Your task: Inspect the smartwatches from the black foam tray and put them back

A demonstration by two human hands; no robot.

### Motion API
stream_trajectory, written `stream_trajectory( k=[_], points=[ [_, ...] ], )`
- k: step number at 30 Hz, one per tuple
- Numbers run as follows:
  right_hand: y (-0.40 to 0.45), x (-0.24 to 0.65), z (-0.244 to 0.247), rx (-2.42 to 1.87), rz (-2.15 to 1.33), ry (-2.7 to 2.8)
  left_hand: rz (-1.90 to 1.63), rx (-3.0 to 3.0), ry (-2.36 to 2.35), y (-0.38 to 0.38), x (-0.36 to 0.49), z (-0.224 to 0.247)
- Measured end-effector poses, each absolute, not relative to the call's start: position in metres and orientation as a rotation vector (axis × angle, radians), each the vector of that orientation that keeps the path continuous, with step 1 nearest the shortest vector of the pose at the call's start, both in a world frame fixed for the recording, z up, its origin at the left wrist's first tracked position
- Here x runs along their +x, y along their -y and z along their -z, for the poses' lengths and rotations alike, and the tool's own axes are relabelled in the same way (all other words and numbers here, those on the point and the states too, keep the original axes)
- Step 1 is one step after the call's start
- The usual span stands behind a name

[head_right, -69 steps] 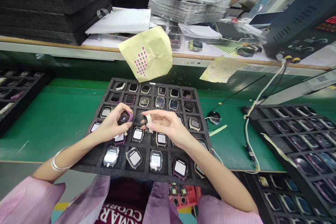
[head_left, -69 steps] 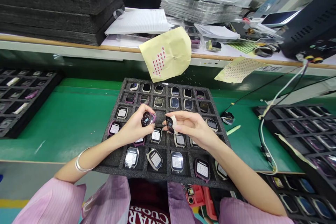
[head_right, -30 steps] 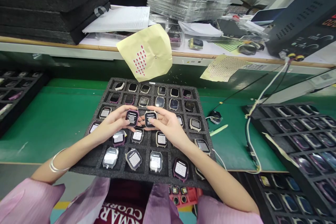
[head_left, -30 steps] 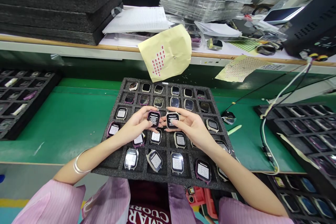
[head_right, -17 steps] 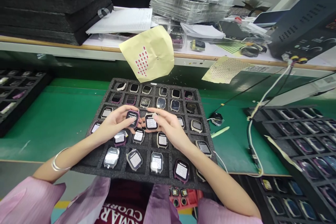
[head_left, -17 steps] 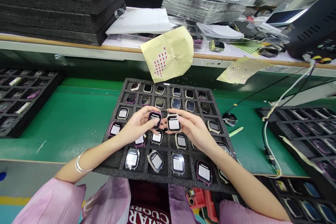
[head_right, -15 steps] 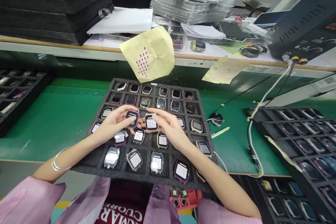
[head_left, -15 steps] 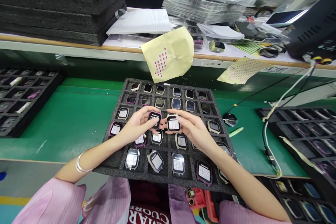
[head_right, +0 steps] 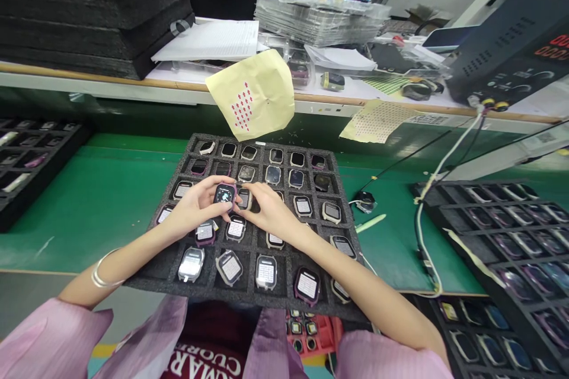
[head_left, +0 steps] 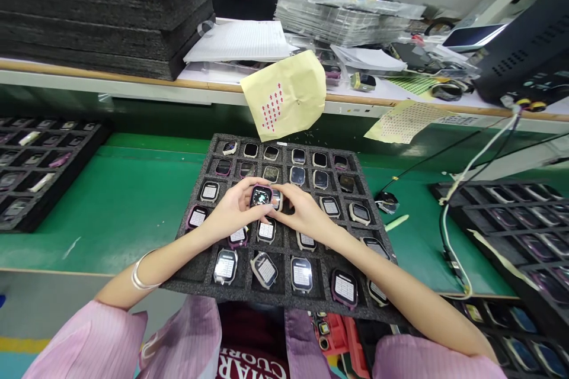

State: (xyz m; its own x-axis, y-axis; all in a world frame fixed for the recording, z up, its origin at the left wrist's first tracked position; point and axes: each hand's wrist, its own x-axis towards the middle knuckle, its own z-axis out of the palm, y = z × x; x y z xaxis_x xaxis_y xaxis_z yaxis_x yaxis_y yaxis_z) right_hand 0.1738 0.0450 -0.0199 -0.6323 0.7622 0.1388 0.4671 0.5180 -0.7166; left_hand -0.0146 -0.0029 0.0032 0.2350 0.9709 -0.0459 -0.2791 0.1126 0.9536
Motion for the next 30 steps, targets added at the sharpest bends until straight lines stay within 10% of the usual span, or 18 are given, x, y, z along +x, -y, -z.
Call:
stream_trajectory(
  k=[15, 30],
  points=[
    [-0.101, 0.281, -0.002, -2.016, -0.075, 2.405, -1.093, 1.124, -0.985, 0.002, -0.013, 0.001],
    [-0.093, 0.278, -0.004, -1.473, -0.755, 1.771, -1.034, 1.302, -1.133, 0.002, -0.016, 0.006]
  ],
)
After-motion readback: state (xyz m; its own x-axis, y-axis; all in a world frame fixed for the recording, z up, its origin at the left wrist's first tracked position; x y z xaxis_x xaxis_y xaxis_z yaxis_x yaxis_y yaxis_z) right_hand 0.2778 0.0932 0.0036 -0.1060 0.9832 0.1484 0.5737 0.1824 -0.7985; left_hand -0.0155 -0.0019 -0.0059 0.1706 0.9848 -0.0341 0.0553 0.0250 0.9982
